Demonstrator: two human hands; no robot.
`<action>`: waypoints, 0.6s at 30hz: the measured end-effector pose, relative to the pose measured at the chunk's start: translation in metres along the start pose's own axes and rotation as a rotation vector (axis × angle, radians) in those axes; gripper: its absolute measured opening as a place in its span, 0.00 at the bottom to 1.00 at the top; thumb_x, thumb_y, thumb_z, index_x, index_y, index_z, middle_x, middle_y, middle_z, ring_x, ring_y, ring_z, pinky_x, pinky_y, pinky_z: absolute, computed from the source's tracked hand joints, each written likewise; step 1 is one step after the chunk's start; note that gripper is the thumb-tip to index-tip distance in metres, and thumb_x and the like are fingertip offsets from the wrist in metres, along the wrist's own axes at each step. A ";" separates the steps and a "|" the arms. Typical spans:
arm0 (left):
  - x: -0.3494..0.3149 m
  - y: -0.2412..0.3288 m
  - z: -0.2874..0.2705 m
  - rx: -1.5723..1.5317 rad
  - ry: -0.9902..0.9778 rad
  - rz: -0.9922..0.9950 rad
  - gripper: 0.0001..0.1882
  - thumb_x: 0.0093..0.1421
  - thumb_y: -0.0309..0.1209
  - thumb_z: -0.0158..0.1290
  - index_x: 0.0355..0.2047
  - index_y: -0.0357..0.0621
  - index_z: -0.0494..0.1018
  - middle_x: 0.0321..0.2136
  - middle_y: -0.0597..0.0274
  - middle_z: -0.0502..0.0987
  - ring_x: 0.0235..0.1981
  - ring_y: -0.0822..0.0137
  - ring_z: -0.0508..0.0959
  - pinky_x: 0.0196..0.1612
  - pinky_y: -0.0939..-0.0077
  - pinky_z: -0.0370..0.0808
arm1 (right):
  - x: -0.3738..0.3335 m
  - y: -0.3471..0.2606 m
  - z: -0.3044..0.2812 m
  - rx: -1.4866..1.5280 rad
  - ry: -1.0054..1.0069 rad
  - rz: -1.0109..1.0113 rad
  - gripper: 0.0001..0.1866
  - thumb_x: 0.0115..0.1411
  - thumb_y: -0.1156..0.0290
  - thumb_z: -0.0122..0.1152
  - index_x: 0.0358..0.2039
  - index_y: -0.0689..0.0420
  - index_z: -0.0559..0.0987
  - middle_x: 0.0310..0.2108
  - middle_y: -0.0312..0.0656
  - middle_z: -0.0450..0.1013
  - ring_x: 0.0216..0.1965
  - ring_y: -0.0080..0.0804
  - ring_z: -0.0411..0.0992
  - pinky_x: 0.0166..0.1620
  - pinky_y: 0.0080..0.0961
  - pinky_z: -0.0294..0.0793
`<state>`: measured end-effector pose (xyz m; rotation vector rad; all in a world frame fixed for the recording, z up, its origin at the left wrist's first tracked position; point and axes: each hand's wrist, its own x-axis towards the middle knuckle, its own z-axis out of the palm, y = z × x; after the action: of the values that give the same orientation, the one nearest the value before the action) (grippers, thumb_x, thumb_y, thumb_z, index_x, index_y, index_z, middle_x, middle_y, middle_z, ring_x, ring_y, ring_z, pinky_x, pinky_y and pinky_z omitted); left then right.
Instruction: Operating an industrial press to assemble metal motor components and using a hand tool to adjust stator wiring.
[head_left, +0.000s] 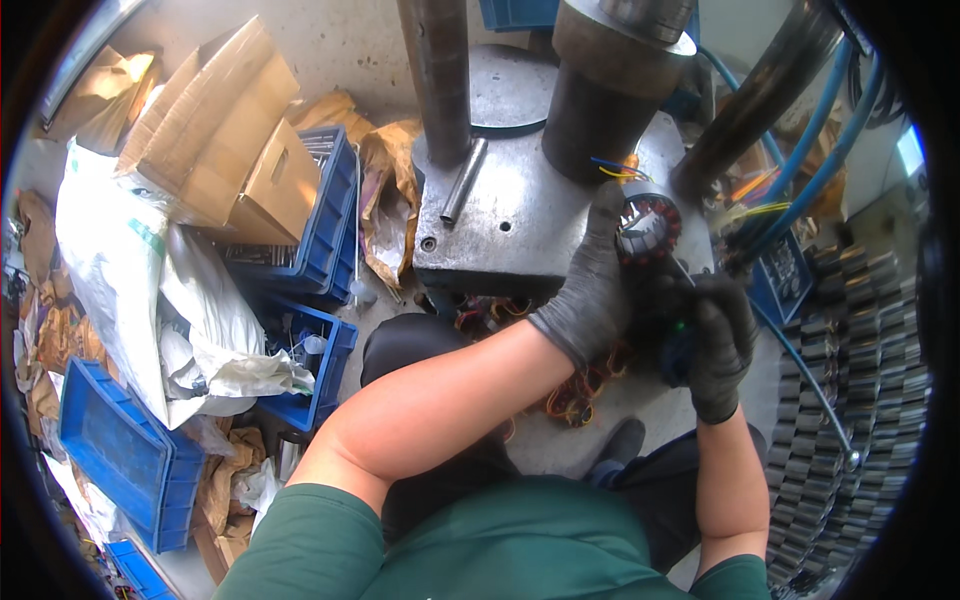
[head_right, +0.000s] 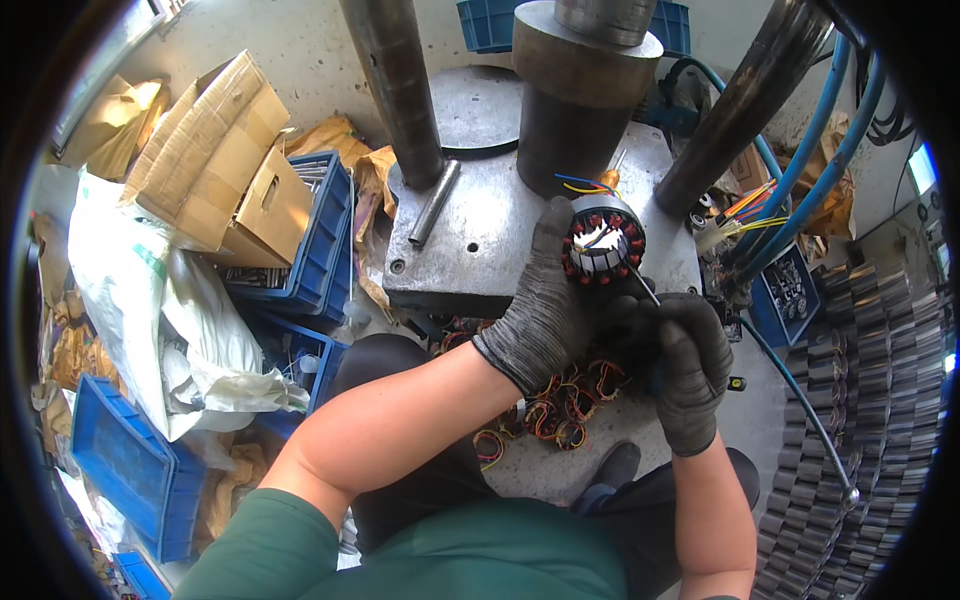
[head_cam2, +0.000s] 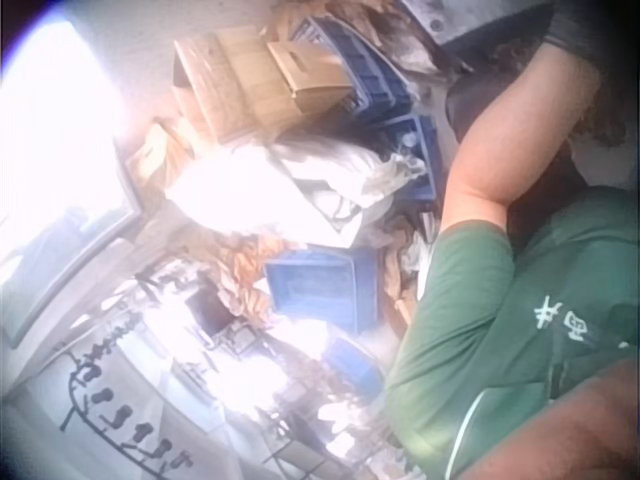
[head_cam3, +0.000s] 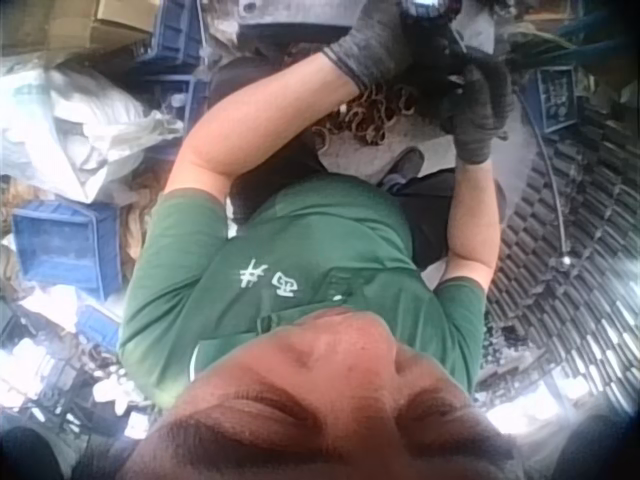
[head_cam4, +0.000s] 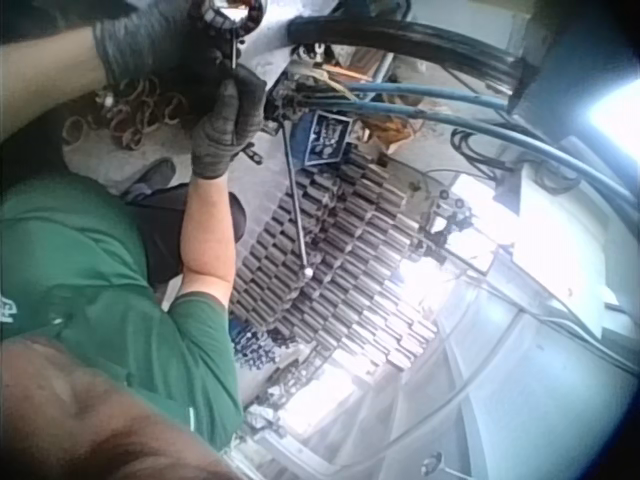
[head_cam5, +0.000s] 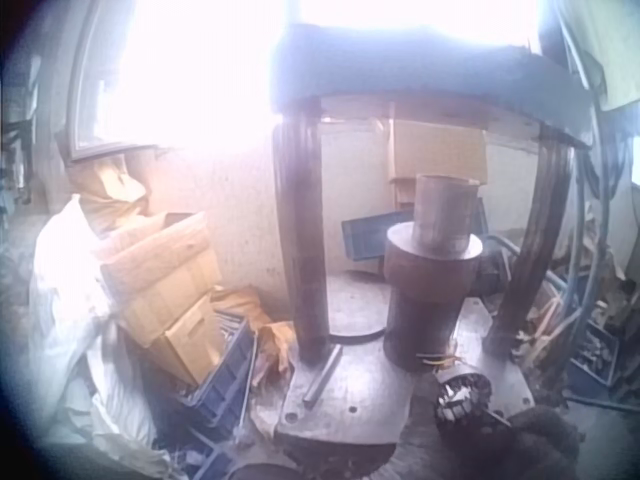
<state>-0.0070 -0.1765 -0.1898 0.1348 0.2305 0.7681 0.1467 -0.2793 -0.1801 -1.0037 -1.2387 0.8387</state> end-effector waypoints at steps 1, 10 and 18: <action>0.000 -0.001 -0.001 0.000 -0.001 0.004 0.44 0.55 0.73 0.55 0.54 0.48 0.72 0.41 0.59 0.79 0.41 0.59 0.80 0.47 0.56 0.80 | -0.001 0.003 0.000 -0.057 0.003 -0.036 0.09 0.69 0.72 0.59 0.47 0.61 0.78 0.46 0.40 0.76 0.46 0.30 0.75 0.53 0.30 0.73; -0.002 -0.002 0.004 -0.058 0.018 0.047 0.43 0.54 0.73 0.56 0.52 0.48 0.72 0.39 0.59 0.78 0.41 0.61 0.78 0.50 0.56 0.78 | -0.006 0.007 0.004 0.011 -0.003 -0.083 0.11 0.69 0.71 0.58 0.48 0.62 0.78 0.47 0.44 0.75 0.49 0.34 0.75 0.56 0.35 0.74; -0.005 0.006 0.007 -0.062 -0.011 0.012 0.40 0.55 0.71 0.57 0.50 0.49 0.73 0.36 0.60 0.78 0.36 0.61 0.81 0.42 0.58 0.82 | -0.003 0.004 0.012 0.187 -0.039 -0.028 0.11 0.69 0.70 0.58 0.48 0.60 0.77 0.46 0.42 0.76 0.49 0.32 0.75 0.55 0.33 0.74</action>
<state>-0.0127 -0.1756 -0.1815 0.0819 0.1959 0.7852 0.1347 -0.2795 -0.1842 -0.8211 -1.1805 0.9380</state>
